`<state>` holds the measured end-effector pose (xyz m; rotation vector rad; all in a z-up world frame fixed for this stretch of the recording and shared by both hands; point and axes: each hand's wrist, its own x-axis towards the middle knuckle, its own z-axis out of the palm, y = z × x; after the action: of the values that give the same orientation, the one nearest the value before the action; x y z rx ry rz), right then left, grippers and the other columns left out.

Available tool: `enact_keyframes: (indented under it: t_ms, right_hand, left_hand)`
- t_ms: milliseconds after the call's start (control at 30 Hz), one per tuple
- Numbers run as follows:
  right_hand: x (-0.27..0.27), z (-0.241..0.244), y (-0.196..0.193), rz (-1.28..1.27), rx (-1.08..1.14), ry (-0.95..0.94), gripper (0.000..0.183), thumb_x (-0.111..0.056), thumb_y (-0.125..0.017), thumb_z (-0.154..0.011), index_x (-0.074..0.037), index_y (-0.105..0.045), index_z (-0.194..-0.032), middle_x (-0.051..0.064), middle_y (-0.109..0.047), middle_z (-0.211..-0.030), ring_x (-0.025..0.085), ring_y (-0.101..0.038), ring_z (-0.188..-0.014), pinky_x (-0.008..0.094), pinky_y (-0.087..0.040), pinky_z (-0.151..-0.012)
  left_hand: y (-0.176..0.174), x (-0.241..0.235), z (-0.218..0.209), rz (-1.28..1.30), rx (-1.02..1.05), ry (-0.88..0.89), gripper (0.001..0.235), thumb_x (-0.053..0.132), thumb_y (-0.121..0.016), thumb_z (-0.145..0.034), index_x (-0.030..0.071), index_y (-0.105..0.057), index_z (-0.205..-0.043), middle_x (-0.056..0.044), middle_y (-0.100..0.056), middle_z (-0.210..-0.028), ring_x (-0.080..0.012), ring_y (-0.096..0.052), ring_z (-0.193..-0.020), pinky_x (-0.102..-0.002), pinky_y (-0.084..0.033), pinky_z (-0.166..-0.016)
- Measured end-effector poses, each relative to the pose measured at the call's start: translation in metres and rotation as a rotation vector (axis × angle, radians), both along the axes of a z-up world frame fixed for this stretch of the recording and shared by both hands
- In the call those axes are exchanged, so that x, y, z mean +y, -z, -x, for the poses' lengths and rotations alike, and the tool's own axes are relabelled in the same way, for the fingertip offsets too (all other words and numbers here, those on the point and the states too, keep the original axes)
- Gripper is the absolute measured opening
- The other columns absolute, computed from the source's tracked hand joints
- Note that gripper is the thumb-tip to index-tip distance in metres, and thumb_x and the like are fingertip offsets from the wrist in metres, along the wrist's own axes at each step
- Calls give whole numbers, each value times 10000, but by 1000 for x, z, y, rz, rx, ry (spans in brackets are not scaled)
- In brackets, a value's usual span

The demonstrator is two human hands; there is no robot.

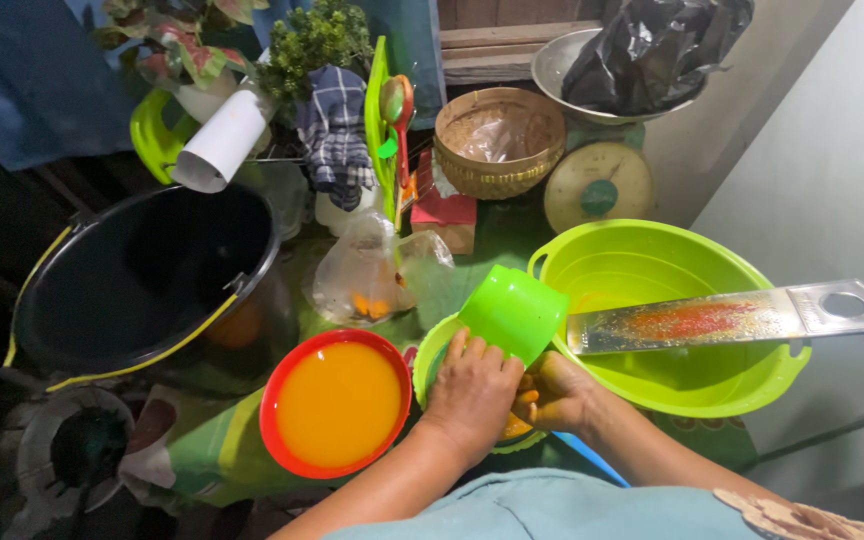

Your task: The person pours an orange liquid from a green basin through a blue strainer into a red bowl, then uses a green scoop to transfer more liquid and pulp. They press the pulp in the strainer with their hand to extract juice, rinse the grater, and continue straining the remaining contents.

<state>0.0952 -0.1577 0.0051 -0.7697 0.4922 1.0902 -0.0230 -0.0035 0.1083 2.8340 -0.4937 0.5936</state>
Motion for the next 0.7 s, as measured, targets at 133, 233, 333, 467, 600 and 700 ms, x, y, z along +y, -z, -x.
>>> enact_keyframes:
  t_ms: [133, 233, 333, 467, 600, 700]
  right_hand:
    - [-5, 4, -28, 71, -155, -171, 314, -368, -510, -996, -79, -635, -1006, 52, -659, -890, 86, -450, -562, 199, -382, -467]
    - [-8, 4, -58, 141, -287, -202, 419, -391, -538, -986, -37, -671, -1166, 93, -726, -988, 71, -480, -590, 185, -418, -507]
    - [-5, 0, -84, 225, -354, -179, 414, -360, -552, -990, -37, -656, -1227, 71, -711, -1001, 83, -506, -632, 210, -468, -576]
    - [23, -2, -99, 285, -383, -71, 355, -302, -571, -980, -40, -645, -1209, 62, -703, -1031, 94, -580, -730, 222, -509, -659]
    - [63, 5, -97, 176, -316, 43, 340, -221, -633, -976, 22, -658, -1212, 112, -697, -1072, 89, -633, -864, 196, -503, -721]
    - [94, 11, -94, 171, -330, 64, 331, -189, -634, -972, 31, -649, -1219, 121, -685, -1109, 106, -636, -898, 211, -503, -734]
  left_hand:
    - [18, 21, -3, 358, 24, -126, 182, 152, -734, -789, 63, -712, -947, -164, -695, -920, -364, -614, -958, -476, -416, -935]
    - [22, 51, -12, 964, 141, -231, 200, 197, -721, -802, 79, -677, -957, -84, -708, -880, -235, -654, -848, -376, -496, -792]
    - [12, 101, -11, 1534, 225, -280, 142, 178, -715, -857, 55, -667, -908, -56, -679, -840, -165, -622, -776, -311, -498, -735]
    - [-29, 189, 6, 2085, 65, -311, 155, 191, -721, -843, 79, -723, -949, -49, -712, -902, -189, -656, -778, -329, -525, -716]
    - [-70, 285, 33, 2095, -149, -505, 199, 225, -792, -828, 79, -742, -954, -39, -742, -947, -161, -682, -795, -318, -530, -708]
    - [-76, 355, 46, 1948, -201, -614, 148, 185, -814, -813, 108, -692, -846, -31, -660, -816, -164, -618, -695, -327, -492, -642]
